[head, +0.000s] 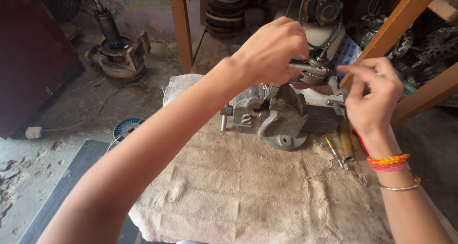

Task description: The person winds copper wire by hand around the slots of a motor armature clamped in a bench vise, pressing and feeding the wire turn by turn around the component. They occasionally use a screwdriver and reposition the armature in the vise while continuing to wind the wire.

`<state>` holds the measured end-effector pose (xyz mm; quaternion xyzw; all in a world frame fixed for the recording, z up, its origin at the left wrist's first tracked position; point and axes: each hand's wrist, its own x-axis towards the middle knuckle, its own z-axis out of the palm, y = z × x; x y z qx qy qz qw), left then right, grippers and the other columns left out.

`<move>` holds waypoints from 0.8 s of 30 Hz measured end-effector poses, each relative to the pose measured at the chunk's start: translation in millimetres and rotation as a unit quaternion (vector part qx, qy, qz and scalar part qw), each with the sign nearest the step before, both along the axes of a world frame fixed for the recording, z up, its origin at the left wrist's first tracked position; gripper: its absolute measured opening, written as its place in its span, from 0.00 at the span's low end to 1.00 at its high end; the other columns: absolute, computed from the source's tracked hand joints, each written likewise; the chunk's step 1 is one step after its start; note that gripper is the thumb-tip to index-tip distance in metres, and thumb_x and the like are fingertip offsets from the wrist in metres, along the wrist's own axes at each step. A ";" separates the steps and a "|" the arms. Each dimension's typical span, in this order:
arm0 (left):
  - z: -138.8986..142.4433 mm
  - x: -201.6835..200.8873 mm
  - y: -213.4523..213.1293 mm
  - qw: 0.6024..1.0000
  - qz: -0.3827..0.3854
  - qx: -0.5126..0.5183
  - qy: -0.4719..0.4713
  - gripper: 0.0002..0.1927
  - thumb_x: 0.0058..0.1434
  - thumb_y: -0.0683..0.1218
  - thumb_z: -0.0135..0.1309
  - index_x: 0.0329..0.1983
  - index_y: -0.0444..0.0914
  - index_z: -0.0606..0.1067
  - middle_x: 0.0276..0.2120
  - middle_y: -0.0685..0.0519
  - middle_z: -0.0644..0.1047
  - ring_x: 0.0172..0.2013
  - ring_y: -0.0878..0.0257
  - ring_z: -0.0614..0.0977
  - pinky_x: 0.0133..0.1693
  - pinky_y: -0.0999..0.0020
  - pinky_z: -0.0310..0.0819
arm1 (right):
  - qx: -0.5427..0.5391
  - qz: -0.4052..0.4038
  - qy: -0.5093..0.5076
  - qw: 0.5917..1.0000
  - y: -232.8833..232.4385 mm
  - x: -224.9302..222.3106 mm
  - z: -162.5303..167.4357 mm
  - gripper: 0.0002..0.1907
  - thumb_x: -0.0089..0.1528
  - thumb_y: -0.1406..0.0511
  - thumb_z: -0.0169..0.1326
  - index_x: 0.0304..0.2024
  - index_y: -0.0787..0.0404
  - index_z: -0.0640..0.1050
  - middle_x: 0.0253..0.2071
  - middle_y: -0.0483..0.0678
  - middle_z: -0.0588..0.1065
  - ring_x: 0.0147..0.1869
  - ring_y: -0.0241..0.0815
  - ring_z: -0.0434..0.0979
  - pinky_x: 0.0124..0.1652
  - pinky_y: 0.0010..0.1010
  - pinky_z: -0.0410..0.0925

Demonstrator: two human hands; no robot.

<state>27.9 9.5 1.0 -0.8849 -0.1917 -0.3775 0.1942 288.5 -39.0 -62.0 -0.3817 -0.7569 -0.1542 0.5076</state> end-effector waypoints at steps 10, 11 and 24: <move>1.4 12.9 54.1 0.953 -0.095 -0.283 -0.044 0.11 0.41 0.33 0.63 0.29 0.35 0.85 0.33 0.48 0.85 0.37 0.60 0.88 0.42 0.68 0.84 | -0.155 0.258 0.460 0.835 32.3 -4.9 -9.6 0.12 0.69 0.76 0.48 0.50 0.66 0.80 0.42 0.47 0.78 0.42 0.36 0.75 0.43 0.25 0.70; 0.2 13.2 55.5 0.951 -0.104 -0.285 -0.058 0.10 0.42 0.33 0.64 0.28 0.35 0.85 0.33 0.48 0.86 0.38 0.60 0.88 0.43 0.68 0.83 | -0.141 0.213 0.433 0.864 33.4 -16.7 -15.7 0.13 0.69 0.76 0.47 0.51 0.67 0.80 0.42 0.47 0.78 0.42 0.36 0.75 0.42 0.24 0.69; -3.7 16.3 66.2 0.930 -0.097 -0.316 -0.157 0.12 0.44 0.34 0.68 0.34 0.37 0.86 0.48 0.44 0.82 0.53 0.56 0.84 0.54 0.67 0.81 | -0.206 -0.033 0.049 0.977 50.4 -84.4 -19.6 0.30 0.71 0.48 0.41 0.43 0.69 0.79 0.44 0.60 0.76 0.57 0.56 0.71 0.67 0.44 0.58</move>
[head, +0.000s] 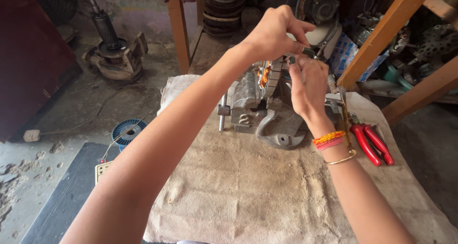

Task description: The person winds copper wire by hand around the slots of a motor armature clamped in a bench vise, pressing and feeding the wire turn by turn around the component. They occasionally use a screwdriver and reposition the armature in the vise while continuing to wind the wire.

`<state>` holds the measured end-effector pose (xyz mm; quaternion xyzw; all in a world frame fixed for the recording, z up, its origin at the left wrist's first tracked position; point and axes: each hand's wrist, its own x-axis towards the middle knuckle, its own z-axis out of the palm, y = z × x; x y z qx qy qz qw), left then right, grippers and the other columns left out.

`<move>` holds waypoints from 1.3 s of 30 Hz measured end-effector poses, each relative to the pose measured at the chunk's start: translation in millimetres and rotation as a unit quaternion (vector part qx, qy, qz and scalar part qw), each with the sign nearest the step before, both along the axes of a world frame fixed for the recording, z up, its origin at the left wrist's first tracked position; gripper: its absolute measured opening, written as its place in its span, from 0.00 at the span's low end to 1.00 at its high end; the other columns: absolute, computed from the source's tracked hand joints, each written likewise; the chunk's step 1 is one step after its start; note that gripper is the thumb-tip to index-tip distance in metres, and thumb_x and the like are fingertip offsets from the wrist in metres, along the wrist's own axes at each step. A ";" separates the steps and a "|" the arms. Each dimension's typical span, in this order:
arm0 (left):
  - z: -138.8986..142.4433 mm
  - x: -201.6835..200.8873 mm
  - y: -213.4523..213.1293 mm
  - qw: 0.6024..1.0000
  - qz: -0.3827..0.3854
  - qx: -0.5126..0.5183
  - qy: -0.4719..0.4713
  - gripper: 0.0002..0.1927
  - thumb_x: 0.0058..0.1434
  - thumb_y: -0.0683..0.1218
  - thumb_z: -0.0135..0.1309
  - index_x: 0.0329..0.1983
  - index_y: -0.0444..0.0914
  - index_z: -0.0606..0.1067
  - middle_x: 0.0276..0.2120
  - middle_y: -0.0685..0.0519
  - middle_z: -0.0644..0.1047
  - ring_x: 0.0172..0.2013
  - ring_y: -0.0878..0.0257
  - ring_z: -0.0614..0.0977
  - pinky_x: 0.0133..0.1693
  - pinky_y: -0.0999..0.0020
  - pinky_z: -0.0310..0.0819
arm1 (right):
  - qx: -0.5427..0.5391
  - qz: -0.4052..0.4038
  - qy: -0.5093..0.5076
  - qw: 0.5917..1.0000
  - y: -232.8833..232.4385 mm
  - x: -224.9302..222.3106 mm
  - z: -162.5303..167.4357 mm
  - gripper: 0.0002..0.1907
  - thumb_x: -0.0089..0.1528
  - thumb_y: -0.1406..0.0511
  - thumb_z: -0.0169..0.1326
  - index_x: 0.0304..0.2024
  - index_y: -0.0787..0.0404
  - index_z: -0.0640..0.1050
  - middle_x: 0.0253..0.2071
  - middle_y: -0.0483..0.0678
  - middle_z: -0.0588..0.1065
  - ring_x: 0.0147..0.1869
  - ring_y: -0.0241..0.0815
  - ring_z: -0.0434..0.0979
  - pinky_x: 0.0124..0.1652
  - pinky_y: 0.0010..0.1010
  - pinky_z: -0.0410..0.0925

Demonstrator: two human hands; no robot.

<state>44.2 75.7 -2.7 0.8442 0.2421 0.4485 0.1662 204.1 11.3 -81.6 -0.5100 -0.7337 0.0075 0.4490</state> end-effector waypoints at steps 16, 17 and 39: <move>-9.2 -41.4 -49.1 0.992 0.060 0.109 -0.035 0.10 0.49 0.36 0.65 0.36 0.36 0.85 0.45 0.48 0.84 0.46 0.55 0.86 0.50 0.64 0.80 | 0.104 0.004 0.068 0.992 3.0 -12.9 -20.3 0.12 0.63 0.60 0.58 0.44 0.61 0.83 0.44 0.53 0.79 0.58 0.55 0.69 0.62 0.43 0.58; -11.4 -47.2 -55.3 0.989 0.082 0.116 -0.046 0.10 0.50 0.36 0.65 0.37 0.37 0.85 0.45 0.49 0.84 0.46 0.55 0.85 0.50 0.64 0.80 | 0.110 0.006 0.064 0.992 2.8 -13.0 -19.9 0.12 0.63 0.60 0.59 0.44 0.60 0.83 0.45 0.52 0.79 0.58 0.55 0.69 0.62 0.43 0.58; -57.8 -68.0 -102.4 0.938 0.318 0.060 -0.121 0.07 0.56 0.38 0.61 0.38 0.38 0.84 0.40 0.51 0.83 0.36 0.59 0.84 0.39 0.66 0.80 | 0.164 0.094 0.075 0.979 -27.5 -10.2 -0.4 0.17 0.63 0.66 0.57 0.55 0.61 0.78 0.54 0.53 0.77 0.59 0.51 0.77 0.61 0.41 0.68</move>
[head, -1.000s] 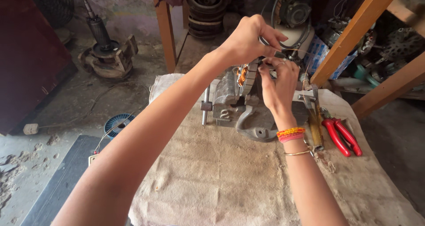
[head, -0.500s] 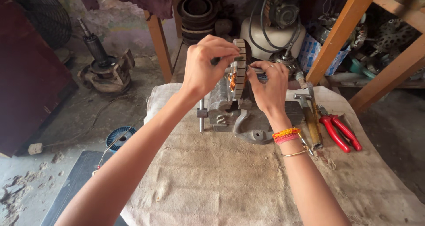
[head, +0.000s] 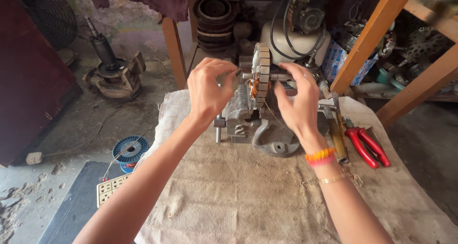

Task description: The person winds copper wire by hand around the slots of a motor armature clamped in a bench vise, pressing and feeding the wire turn by turn around the component. They occasionally use a screwdriver and reposition the armature in the vise while continuing to wind the wire.

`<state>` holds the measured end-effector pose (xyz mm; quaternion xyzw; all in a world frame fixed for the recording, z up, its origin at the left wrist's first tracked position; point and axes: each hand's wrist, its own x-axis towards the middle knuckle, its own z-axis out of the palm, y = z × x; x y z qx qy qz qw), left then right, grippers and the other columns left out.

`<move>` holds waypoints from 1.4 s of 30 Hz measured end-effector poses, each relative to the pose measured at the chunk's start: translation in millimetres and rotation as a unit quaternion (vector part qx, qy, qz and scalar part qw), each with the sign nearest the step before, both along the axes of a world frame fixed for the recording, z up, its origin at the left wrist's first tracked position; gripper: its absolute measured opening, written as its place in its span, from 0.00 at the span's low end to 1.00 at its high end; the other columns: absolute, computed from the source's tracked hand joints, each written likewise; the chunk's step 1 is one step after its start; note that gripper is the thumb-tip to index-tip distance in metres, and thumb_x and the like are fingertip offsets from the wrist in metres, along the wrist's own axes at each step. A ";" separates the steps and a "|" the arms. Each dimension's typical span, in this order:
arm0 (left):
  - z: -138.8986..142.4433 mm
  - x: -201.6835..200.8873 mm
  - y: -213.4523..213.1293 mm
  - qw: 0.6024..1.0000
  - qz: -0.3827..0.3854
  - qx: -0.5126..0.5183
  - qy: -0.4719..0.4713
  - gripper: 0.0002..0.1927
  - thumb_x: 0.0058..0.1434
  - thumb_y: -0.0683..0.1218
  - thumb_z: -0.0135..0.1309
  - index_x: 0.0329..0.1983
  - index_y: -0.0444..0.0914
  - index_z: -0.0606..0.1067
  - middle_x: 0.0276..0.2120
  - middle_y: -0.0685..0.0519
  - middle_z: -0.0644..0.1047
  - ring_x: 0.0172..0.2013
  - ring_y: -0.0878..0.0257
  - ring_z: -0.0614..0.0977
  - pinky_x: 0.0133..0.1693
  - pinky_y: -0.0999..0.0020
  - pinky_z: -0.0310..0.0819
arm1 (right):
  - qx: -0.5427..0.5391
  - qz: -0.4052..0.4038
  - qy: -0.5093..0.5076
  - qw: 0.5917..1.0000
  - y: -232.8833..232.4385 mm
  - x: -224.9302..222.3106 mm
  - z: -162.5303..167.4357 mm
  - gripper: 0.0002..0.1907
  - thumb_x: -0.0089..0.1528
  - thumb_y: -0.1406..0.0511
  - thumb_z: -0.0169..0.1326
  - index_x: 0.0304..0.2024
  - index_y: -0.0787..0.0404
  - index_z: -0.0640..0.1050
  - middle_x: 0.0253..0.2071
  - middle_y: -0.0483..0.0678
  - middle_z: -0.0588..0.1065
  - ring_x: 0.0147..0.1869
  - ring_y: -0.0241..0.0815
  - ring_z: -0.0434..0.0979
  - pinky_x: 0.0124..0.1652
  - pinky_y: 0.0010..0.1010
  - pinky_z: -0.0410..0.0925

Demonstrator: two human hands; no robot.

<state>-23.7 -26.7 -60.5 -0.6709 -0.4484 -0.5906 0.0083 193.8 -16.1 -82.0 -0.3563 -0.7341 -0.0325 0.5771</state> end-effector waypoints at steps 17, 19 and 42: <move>-7.0 -6.1 -7.7 0.977 0.023 0.125 0.169 0.04 0.53 0.38 0.62 0.33 0.36 0.83 0.37 0.54 0.83 0.42 0.58 0.81 0.46 0.62 0.72 | -0.015 0.057 0.057 0.997 -36.0 26.8 -9.4 0.11 0.70 0.74 0.54 0.54 0.65 0.81 0.40 0.52 0.81 0.41 0.40 0.83 0.42 0.25 0.74; -7.4 -5.3 -8.8 0.970 0.023 0.137 0.201 0.04 0.53 0.38 0.62 0.32 0.36 0.82 0.37 0.55 0.83 0.43 0.59 0.80 0.46 0.62 0.71 | 0.009 0.021 0.027 0.999 -28.9 31.5 -10.6 0.09 0.70 0.74 0.55 0.52 0.67 0.81 0.39 0.53 0.81 0.42 0.40 0.84 0.42 0.26 0.74; 46.7 47.4 17.9 0.926 -0.150 0.138 0.318 0.15 0.48 0.48 0.68 0.38 0.38 0.83 0.38 0.53 0.82 0.48 0.55 0.78 0.51 0.59 0.68 | -0.038 -0.064 0.112 0.991 6.0 109.6 -30.3 0.07 0.73 0.75 0.51 0.49 0.76 0.79 0.38 0.53 0.80 0.38 0.36 0.81 0.40 0.25 0.74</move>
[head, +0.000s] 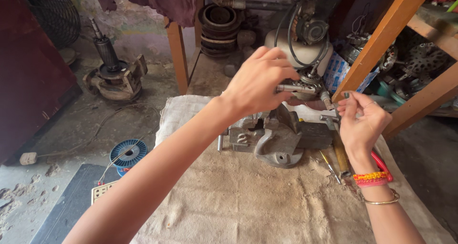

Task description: The person winds copper wire by hand around the slots of a motor armature clamped in a bench vise, pressing and feeding the wire turn by turn around the component. They occasionally use a screwdriver and reposition the armature in the vise while continuing to wind the wire.

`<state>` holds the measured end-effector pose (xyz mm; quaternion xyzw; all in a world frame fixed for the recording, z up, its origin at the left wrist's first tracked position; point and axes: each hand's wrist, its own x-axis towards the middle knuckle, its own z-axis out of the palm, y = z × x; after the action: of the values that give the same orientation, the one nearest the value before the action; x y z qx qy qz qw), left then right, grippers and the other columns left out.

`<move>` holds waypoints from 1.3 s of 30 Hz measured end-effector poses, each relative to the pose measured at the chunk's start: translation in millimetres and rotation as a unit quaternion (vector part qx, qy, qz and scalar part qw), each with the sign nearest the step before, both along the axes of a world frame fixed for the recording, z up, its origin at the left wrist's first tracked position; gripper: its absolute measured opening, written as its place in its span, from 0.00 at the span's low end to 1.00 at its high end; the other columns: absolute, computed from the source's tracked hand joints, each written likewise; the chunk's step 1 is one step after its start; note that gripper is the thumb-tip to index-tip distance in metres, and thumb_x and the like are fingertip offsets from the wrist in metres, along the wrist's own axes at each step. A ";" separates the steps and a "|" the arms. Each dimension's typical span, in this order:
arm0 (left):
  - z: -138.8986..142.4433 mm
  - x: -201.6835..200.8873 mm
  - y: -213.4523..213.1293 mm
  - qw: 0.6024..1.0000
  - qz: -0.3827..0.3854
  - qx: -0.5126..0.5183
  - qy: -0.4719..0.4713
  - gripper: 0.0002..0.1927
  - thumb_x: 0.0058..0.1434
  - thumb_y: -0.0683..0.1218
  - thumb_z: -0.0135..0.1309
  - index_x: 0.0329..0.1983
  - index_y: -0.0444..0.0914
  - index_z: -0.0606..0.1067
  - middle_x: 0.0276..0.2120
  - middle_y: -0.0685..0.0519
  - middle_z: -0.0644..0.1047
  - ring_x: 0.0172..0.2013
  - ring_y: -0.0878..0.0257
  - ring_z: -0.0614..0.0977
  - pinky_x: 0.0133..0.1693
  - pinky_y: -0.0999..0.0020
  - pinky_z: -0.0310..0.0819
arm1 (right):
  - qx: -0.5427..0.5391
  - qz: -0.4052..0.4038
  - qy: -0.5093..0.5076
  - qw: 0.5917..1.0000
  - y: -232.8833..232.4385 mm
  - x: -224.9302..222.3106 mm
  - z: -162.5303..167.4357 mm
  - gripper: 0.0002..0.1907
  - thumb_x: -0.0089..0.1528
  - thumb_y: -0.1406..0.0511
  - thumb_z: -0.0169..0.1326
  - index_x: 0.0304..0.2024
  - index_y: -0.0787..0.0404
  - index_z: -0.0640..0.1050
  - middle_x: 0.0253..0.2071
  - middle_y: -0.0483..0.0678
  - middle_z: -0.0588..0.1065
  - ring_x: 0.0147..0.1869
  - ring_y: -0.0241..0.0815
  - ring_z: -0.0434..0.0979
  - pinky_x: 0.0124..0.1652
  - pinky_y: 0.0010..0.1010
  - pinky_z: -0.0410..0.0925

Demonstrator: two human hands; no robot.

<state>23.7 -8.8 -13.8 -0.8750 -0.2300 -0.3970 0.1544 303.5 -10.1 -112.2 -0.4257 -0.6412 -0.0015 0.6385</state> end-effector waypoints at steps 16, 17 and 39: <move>19.5 18.3 57.7 0.969 -0.054 -0.224 -0.093 0.10 0.43 0.37 0.67 0.30 0.38 0.85 0.27 0.48 0.84 0.31 0.58 0.87 0.39 0.67 0.81 | -0.040 0.194 -0.093 0.976 10.0 -88.1 32.6 0.42 0.60 0.55 0.65 0.69 0.69 0.64 0.58 0.56 0.75 0.64 0.48 0.73 0.62 0.43 0.65; 19.3 17.7 57.6 0.966 -0.056 -0.232 -0.100 0.10 0.43 0.37 0.66 0.30 0.38 0.85 0.28 0.48 0.84 0.31 0.58 0.88 0.39 0.67 0.81 | -0.054 0.219 -0.077 0.971 13.9 -90.6 32.8 0.39 0.60 0.55 0.63 0.67 0.68 0.65 0.58 0.55 0.76 0.64 0.47 0.74 0.61 0.41 0.66; -3.3 -30.3 2.9 0.972 -0.036 -0.121 -0.196 0.11 0.50 0.35 0.64 0.36 0.39 0.85 0.41 0.55 0.85 0.48 0.57 0.82 0.51 0.64 0.79 | -0.095 0.003 -0.072 0.993 23.3 -110.3 10.1 0.12 0.58 0.61 0.60 0.43 0.57 0.82 0.39 0.50 0.72 0.60 0.53 0.62 0.61 0.43 0.56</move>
<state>-6.7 -5.9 -17.2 -0.7999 -0.2709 -0.5352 -0.0153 193.1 13.1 -102.1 -0.4812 -0.6841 0.0307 0.5472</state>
